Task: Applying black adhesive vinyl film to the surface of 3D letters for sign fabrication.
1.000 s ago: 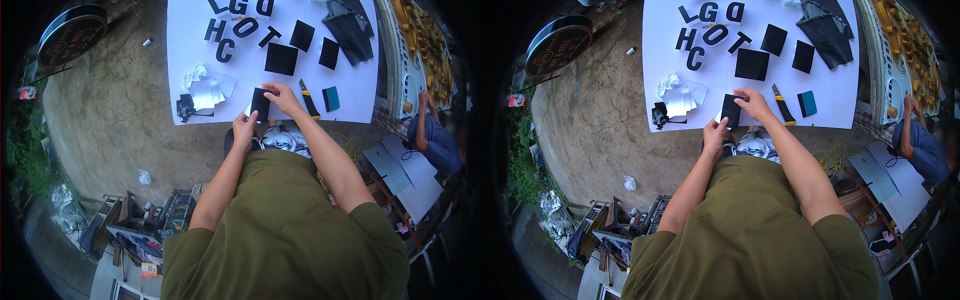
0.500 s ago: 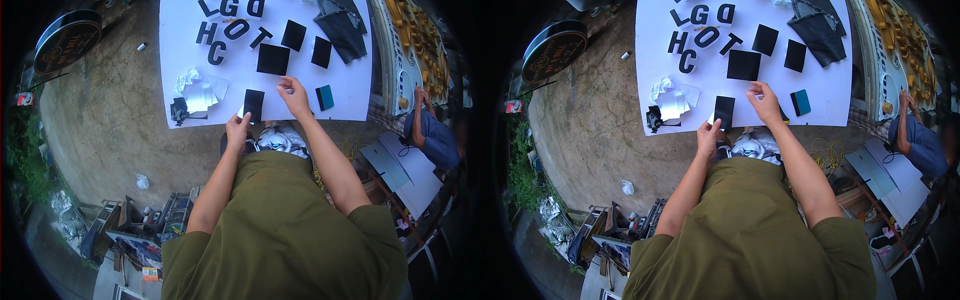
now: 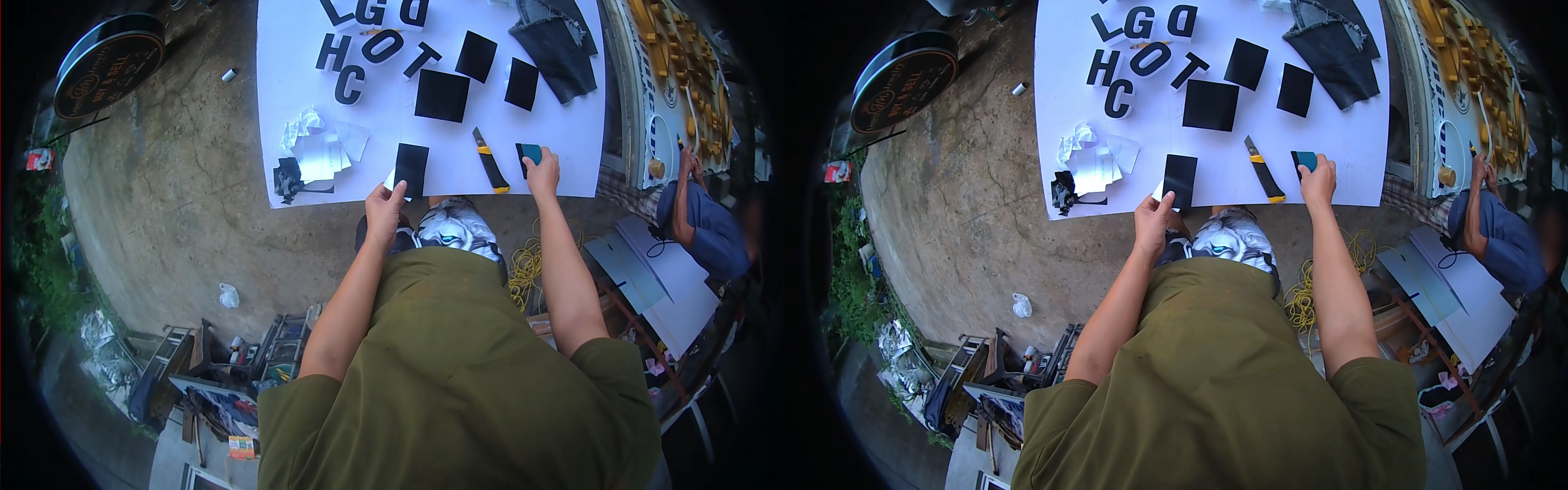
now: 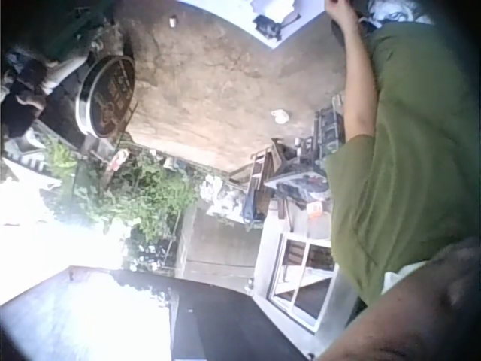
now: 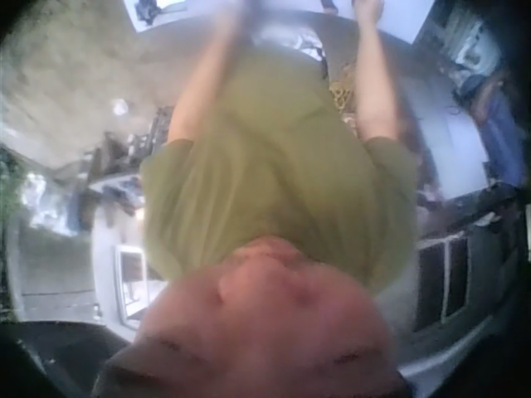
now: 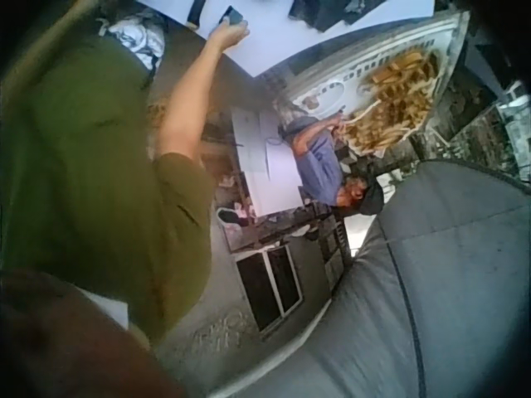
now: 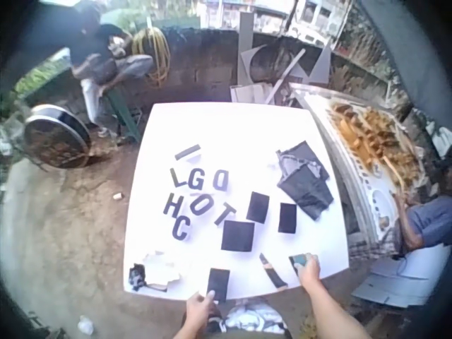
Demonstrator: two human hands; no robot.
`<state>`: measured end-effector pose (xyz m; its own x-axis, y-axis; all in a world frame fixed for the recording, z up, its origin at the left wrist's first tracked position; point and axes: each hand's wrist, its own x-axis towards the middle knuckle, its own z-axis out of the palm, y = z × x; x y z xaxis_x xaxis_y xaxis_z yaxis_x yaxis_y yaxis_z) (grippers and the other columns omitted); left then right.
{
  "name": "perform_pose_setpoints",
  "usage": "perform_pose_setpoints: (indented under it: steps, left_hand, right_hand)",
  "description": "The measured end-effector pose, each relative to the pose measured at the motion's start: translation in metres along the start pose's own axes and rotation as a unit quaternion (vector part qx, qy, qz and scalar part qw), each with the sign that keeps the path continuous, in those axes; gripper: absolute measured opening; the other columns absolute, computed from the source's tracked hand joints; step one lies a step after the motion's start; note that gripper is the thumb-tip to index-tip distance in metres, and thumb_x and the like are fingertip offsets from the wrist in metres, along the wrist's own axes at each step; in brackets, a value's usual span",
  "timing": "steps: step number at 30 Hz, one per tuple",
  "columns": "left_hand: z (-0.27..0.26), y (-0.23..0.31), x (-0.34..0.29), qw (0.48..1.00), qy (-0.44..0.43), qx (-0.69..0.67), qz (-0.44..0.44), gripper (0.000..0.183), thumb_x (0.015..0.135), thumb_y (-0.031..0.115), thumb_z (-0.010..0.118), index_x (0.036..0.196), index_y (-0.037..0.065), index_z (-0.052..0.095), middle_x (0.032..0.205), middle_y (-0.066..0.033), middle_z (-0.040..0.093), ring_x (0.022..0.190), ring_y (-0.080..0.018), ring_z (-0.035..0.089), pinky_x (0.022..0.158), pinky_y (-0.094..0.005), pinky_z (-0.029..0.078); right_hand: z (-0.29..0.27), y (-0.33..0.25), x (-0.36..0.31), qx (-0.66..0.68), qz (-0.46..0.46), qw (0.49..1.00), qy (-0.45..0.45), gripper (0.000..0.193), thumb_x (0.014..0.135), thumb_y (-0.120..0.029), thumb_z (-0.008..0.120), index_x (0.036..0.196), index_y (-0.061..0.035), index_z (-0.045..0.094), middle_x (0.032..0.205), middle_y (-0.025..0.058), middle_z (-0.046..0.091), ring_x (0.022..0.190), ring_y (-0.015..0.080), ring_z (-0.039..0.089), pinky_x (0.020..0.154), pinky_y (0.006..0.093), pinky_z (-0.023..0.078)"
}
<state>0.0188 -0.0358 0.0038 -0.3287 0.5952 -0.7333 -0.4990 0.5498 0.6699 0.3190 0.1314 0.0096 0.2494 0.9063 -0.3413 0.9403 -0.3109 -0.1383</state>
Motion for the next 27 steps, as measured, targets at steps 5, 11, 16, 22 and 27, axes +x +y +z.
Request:
perform_pose_setpoints:
  steps: [5,11,16,22,27]
  left_hand:
    - [-0.004,-0.011,0.004,1.0,-0.008,0.001,0.009,0.02,0.093,0.022,0.074,0.096,0.004,0.07,0.075,0.0043,0.06,0.063,-0.0039,0.049,0.055,-0.0221,0.038]
    - [-0.003,-0.013,0.004,1.0,-0.003,0.023,0.016,0.02,0.093,0.022,0.074,0.097,0.003,0.069,0.075,0.0023,0.061,0.064,-0.0059,0.053,0.056,-0.0231,0.041]
    - [-0.002,-0.015,0.005,0.999,0.001,0.026,0.02,0.022,0.092,0.023,0.073,0.093,0.002,0.068,0.073,0.0021,0.06,0.063,-0.0066,0.05,0.056,-0.025,0.039]
    - [-0.004,-0.019,0.006,0.999,0.011,0.028,0.023,0.027,0.091,0.027,0.075,0.087,0.0,0.068,0.068,0.0028,0.057,0.061,-0.0067,0.046,0.054,-0.0271,0.037]
    - [-0.002,-0.019,0.005,0.999,0.008,0.02,0.028,0.028,0.09,0.027,0.075,0.087,0.0,0.068,0.067,0.0027,0.056,0.06,-0.007,0.044,0.053,-0.0273,0.037]
  right_hand:
    - [-0.042,-0.104,-0.061,0.178,-0.312,0.931,-0.068,0.019,0.084,-0.012,0.073,0.1,-0.0026,0.069,0.095,0.0133,0.067,0.091,0.0352,0.063,0.078,0.0422,0.05]
    - [0.005,-0.167,-0.081,0.175,-0.456,0.864,-0.121,0.017,0.084,-0.015,0.073,0.098,-0.0058,0.071,0.091,0.0112,0.065,0.092,0.033,0.063,0.081,0.0424,0.05]
    - [0.01,-0.178,-0.062,0.124,-0.422,0.886,-0.147,0.021,0.085,-0.016,0.072,0.102,-0.0054,0.071,0.092,0.0112,0.065,0.094,0.0329,0.063,0.083,0.0434,0.051]
    - [0.002,-0.187,-0.049,0.138,-0.404,0.897,-0.112,0.021,0.086,-0.016,0.072,0.103,-0.0062,0.071,0.092,0.0114,0.065,0.094,0.0332,0.063,0.082,0.0446,0.05]
    - [0.009,-0.18,-0.07,0.134,-0.44,0.878,-0.134,0.018,0.085,-0.017,0.072,0.1,-0.006,0.071,0.092,0.0114,0.065,0.094,0.0332,0.063,0.081,0.0444,0.05]
